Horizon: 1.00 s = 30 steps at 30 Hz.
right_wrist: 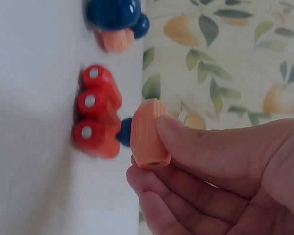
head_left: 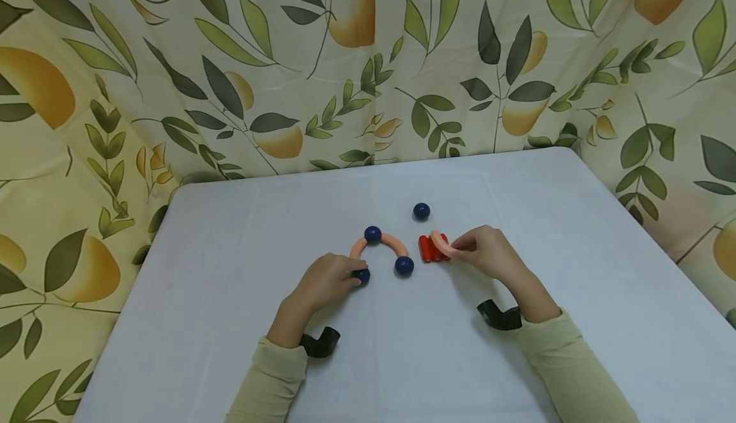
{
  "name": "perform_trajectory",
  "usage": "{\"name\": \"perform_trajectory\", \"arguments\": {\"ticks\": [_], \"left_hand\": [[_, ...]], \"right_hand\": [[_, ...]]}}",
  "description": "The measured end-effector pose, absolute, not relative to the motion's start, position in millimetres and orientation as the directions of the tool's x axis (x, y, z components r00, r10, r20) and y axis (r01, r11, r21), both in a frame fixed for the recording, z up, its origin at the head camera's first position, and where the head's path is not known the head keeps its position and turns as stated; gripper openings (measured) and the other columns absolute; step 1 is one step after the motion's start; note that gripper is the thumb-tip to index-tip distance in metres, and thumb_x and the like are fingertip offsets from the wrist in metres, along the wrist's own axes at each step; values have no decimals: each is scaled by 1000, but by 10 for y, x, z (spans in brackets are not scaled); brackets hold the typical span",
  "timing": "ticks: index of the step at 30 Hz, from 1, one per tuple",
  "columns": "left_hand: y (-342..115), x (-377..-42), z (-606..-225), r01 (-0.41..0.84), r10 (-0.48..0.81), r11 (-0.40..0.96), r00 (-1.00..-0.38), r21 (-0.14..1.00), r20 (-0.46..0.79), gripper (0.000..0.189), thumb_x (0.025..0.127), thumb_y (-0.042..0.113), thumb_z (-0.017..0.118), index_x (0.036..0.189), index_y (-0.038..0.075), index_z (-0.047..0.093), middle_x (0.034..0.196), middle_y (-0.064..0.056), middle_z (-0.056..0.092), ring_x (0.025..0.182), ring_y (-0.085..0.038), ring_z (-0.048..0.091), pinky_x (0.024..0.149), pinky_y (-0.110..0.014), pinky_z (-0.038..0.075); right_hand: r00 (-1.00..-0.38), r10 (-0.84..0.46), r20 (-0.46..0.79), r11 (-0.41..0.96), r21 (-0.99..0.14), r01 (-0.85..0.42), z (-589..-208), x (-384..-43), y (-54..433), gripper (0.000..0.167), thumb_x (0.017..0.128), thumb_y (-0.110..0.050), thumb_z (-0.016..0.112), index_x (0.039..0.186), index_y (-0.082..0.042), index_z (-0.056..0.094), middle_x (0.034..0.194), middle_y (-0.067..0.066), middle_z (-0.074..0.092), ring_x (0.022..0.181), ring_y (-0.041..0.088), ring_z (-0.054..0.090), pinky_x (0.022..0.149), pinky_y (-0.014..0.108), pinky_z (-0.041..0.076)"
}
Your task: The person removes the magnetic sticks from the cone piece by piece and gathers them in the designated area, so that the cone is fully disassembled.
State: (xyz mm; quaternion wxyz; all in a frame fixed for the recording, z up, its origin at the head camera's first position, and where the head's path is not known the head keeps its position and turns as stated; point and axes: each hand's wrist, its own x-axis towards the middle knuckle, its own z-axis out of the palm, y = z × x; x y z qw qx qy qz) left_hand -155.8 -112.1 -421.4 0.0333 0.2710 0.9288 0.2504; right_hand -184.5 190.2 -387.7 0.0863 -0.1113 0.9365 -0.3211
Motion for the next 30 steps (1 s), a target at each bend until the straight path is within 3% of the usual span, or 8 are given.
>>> {"name": "perform_trajectory", "arguments": {"ticks": [9, 16, 30], "left_hand": [[-1118, -1568, -4216, 481, 519, 732, -853, 482, 63, 29, 80, 9, 71, 109, 8, 69, 104, -6, 67, 91, -17, 62, 74, -31, 49], [-1117, -1568, -4218, 492, 525, 730, -848, 474, 72, 29, 80, 9, 72, 109, 8, 69, 104, -6, 67, 93, -20, 62, 76, -32, 49], [-1115, -1558, -4199, 499, 528, 731, -846, 465, 78, 29, 80, 10, 72, 109, 8, 69, 103, -6, 67, 91, -19, 62, 75, -32, 49]], "right_hand": [[-974, -165, -157, 793, -608, -37, -3946, -1960, 2134, 24, 82, -15, 69, 94, 6, 69, 92, 18, 66, 87, 31, 56, 71, 41, 47], [-955, -65, -290, 811, -573, 119, -4053, -2005, 2144, 27, 81, -20, 70, 91, 4, 70, 95, 19, 62, 84, 29, 51, 68, 37, 47], [-955, -107, -277, 828, -556, 68, -4089, -2014, 2072, 29, 79, -19, 72, 91, 7, 68, 82, 13, 63, 76, 25, 53, 64, 35, 46]]}}
